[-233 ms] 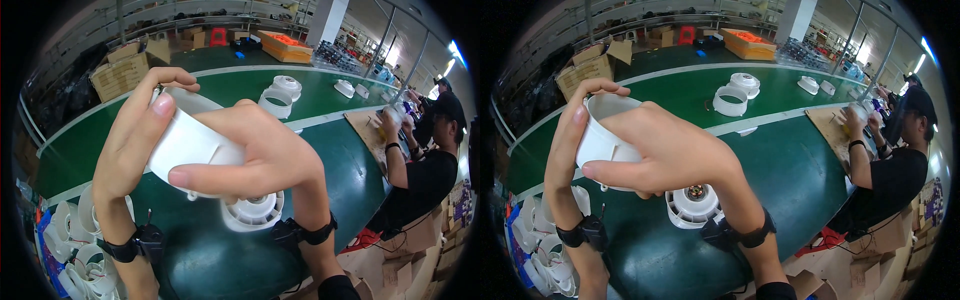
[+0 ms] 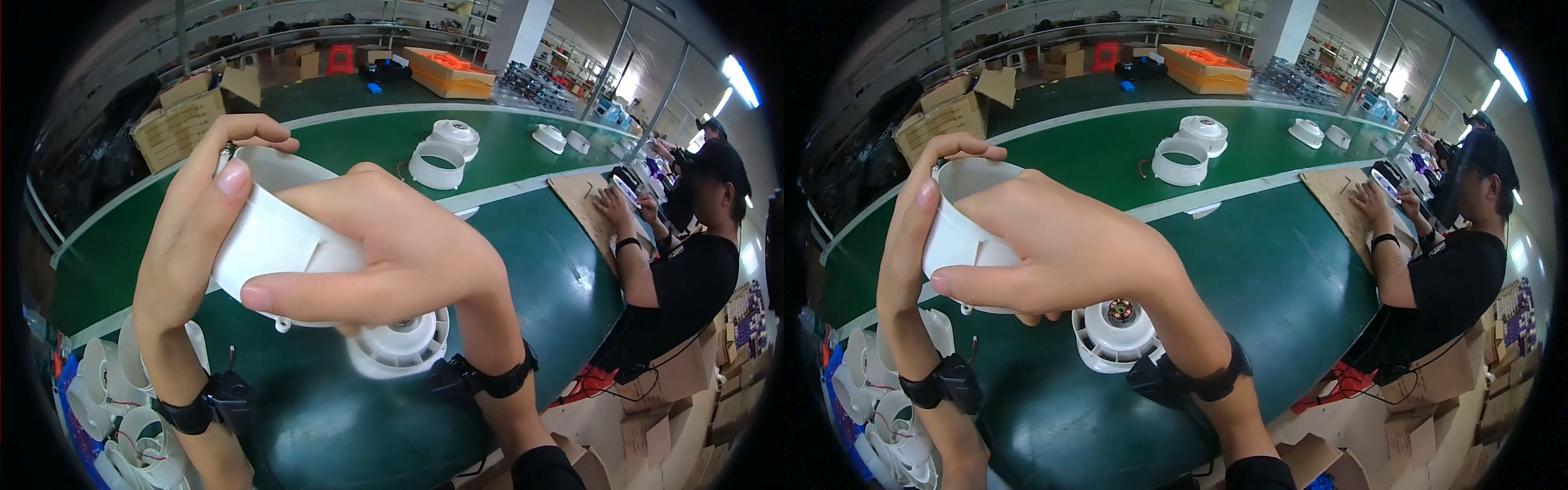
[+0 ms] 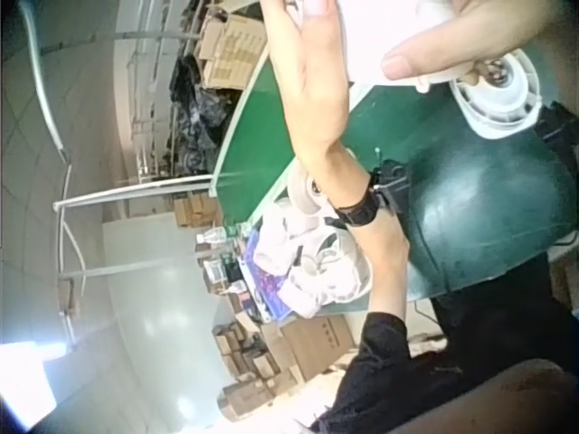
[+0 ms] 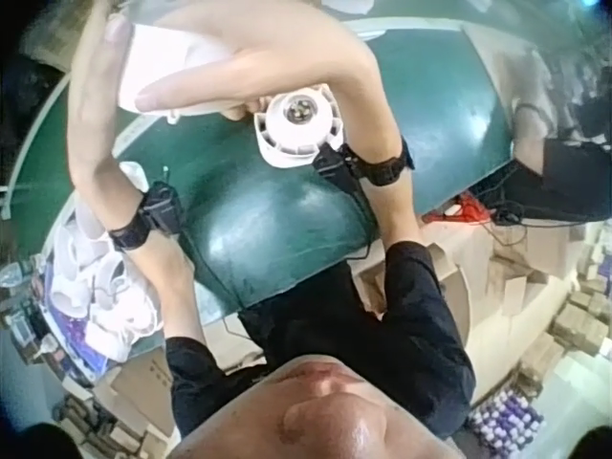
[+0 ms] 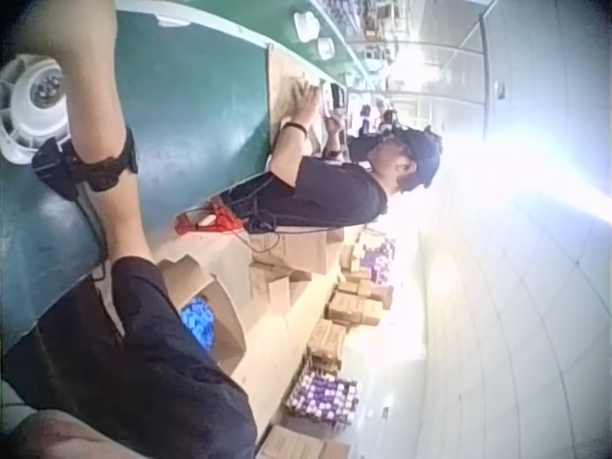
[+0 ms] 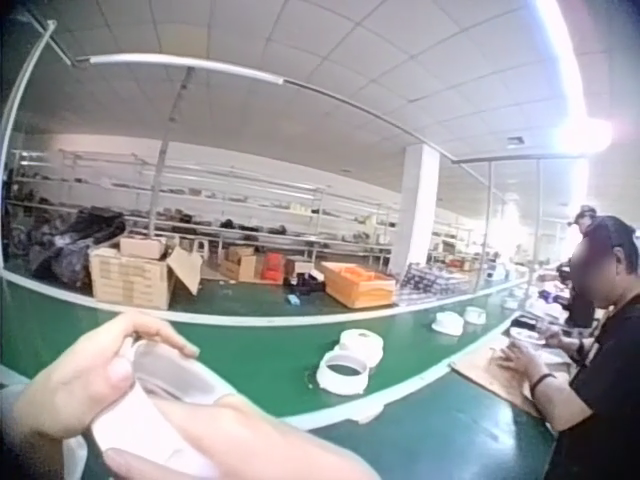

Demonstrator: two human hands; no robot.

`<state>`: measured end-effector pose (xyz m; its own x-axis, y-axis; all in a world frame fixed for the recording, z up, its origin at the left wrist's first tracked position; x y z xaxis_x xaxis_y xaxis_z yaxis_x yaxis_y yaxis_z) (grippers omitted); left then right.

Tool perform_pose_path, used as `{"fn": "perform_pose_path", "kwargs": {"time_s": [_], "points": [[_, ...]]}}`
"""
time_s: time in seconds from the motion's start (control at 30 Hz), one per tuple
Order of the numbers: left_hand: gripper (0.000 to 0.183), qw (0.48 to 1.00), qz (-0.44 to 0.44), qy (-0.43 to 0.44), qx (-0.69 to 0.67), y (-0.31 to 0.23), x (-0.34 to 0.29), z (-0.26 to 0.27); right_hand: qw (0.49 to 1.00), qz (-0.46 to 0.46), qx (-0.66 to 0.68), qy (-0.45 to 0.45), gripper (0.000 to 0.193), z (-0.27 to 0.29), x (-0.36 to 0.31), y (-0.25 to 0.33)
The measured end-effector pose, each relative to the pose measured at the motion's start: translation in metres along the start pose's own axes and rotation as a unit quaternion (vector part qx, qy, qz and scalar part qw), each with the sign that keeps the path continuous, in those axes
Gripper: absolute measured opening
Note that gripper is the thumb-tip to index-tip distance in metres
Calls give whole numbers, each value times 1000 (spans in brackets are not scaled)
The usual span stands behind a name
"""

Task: Assembling small plastic fan units on a factory production line.

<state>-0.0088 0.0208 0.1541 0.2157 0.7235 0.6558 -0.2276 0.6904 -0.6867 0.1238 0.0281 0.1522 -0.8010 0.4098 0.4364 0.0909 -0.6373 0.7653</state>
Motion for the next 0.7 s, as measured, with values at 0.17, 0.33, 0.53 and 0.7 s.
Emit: {"fn": "perform_pose_path", "kwargs": {"time_s": [0.17,0.33,0.53,0.7], "points": [[58,999,-42,21,-8,4,-1,-3,1000,8,-19,0,33,0,1,-4],[69,999,-1,27,29,-7,-3,4,1000,-24,-13,6,32,-2,3,6],[54,997,8,48,52,-1,-2,-4,996,7,-86,-13,33,10,-5,-1],[49,998,24,53,37,3,-3,6,996,-73,-49,7,35,5,0,1]]}}
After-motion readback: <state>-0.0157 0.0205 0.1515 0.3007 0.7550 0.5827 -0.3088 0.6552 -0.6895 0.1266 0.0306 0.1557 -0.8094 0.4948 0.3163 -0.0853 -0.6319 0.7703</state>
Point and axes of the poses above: each hand's wrist, its own x-axis towards the middle knuckle, its own z-axis out of the back of the hand, y = z × x, the point moved 6 cm from there along x, towards the middle knuckle, and after that the axes turned 8 degrees about -z, right-handed, at the moved point
